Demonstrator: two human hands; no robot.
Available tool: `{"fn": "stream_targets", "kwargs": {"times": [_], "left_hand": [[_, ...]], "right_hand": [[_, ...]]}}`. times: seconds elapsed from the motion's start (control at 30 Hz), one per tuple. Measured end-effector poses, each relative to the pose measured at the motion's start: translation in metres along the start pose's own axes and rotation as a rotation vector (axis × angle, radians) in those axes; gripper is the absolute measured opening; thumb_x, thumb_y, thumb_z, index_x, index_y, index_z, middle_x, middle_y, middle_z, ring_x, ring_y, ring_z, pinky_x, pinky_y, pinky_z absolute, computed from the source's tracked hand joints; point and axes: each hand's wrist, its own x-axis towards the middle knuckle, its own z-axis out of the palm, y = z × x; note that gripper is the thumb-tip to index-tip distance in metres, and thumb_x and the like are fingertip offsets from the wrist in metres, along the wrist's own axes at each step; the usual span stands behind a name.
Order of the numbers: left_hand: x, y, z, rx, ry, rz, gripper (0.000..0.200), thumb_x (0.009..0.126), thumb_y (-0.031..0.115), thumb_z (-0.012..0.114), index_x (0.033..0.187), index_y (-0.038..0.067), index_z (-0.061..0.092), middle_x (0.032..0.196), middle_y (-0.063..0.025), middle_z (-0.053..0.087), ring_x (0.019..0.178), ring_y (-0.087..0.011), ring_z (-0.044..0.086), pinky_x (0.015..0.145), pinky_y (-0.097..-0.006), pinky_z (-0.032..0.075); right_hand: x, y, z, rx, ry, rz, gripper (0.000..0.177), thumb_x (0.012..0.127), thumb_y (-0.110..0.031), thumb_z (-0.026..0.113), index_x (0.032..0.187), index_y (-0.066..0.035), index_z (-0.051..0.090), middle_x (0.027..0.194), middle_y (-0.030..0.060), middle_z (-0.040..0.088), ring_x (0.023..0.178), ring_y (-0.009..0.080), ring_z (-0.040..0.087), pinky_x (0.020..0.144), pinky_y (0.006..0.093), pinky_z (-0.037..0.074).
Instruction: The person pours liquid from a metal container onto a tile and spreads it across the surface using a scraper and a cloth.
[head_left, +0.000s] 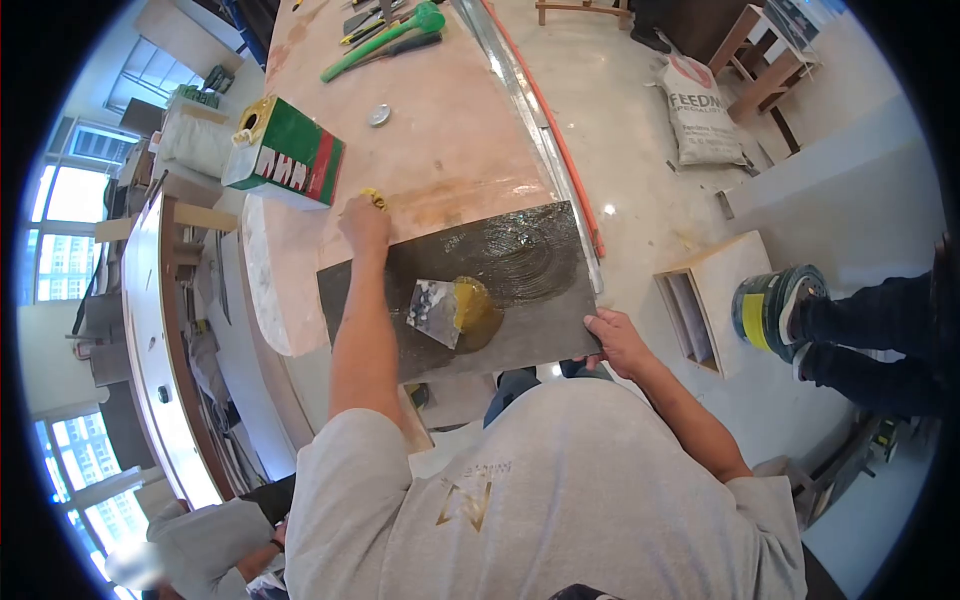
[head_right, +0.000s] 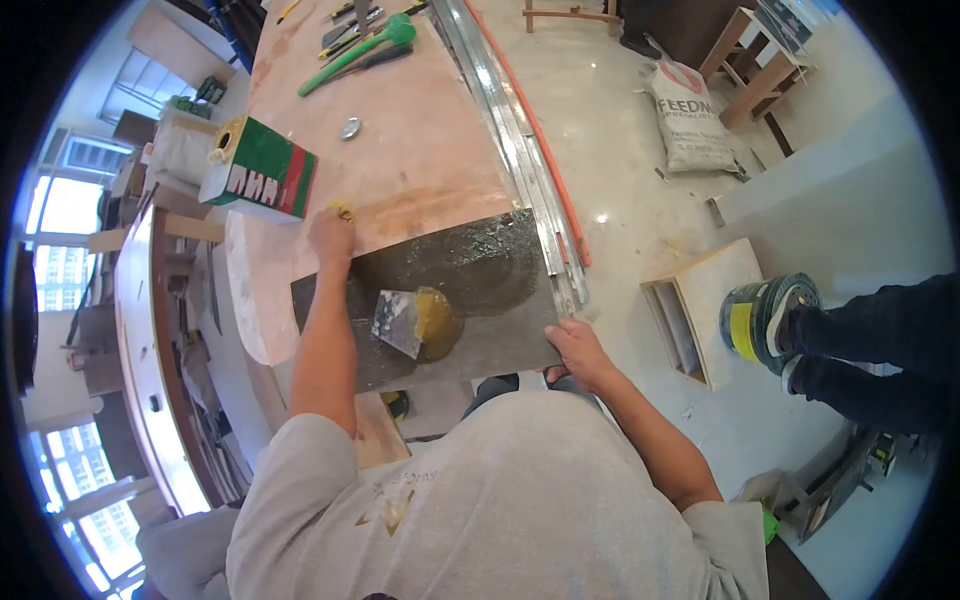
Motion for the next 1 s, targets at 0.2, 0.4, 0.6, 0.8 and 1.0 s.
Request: {"fn": "stream_targets", "kwargs": {"times": [0.2,0.4,0.6,0.8,1.0], "left_hand": [[-0.024,0.142,0.016,-0.199,-0.018,0.269,0.012,0.08,0.009,0.059,0.077,0.003,0.068,0.083,-0.0212,0.067,0.082,-0.0378,0.066,0.075,-0.0485,0.051],[-0.039,0.14,0.012,-0.424,-0.021,0.313,0.013,0.079,0.013,0.06,0.079,0.006,0.071,0.084,-0.0197,0.068,0.085,-0.0402,0.066,0.076,-0.0493,0.051],[-0.037,-0.044,-0.023,-0.149,-0.033,0.032,0.014,0.079,0.011,0.065,0.091,0.005,0.071,0.091,-0.0189,0.068,0.087,-0.0363,0.067,0.077,-0.0493,0.052],[-0.027,0.017,0.003,-0.045,0.044,0.006,0.011,0.079,0.013,0.063,0.084,0.004,0.069,0.083,-0.0183,0.068,0.081,-0.0383,0.067,0.073,-0.0505,0.051],[-0.022,0.197,0.017,-0.421,-0.029,0.356,0.011,0.076,0.009,0.062,0.083,0.006,0.07,0.09,-0.017,0.068,0.089,-0.0348,0.066,0.081,-0.0485,0.05]], "right_hand": [[0.004,0.006,0.003,-0.001,-0.022,-0.003,0.03,0.103,-0.024,0.047,0.117,0.001,0.058,0.091,0.0129,0.07,0.067,0.0193,0.069,0.045,0.0273,0.052],[0.0,-0.004,0.008,-0.035,-0.006,0.002,0.03,0.103,-0.023,0.047,0.115,0.002,0.057,0.09,0.014,0.07,0.067,0.0214,0.069,0.045,0.0285,0.053],[-0.001,-0.001,0.006,0.012,-0.014,-0.018,0.029,0.103,-0.023,0.049,0.115,0.002,0.057,0.09,0.0141,0.07,0.067,0.0209,0.07,0.045,0.0285,0.053],[0.002,0.001,0.009,0.002,0.007,-0.024,0.03,0.103,-0.024,0.048,0.116,0.003,0.057,0.09,0.0137,0.07,0.066,0.0204,0.07,0.044,0.0285,0.053],[0.004,-0.001,0.009,-0.033,0.016,-0.01,0.03,0.103,-0.023,0.049,0.116,0.003,0.058,0.091,0.0137,0.07,0.066,0.0208,0.069,0.045,0.0285,0.053]]}}
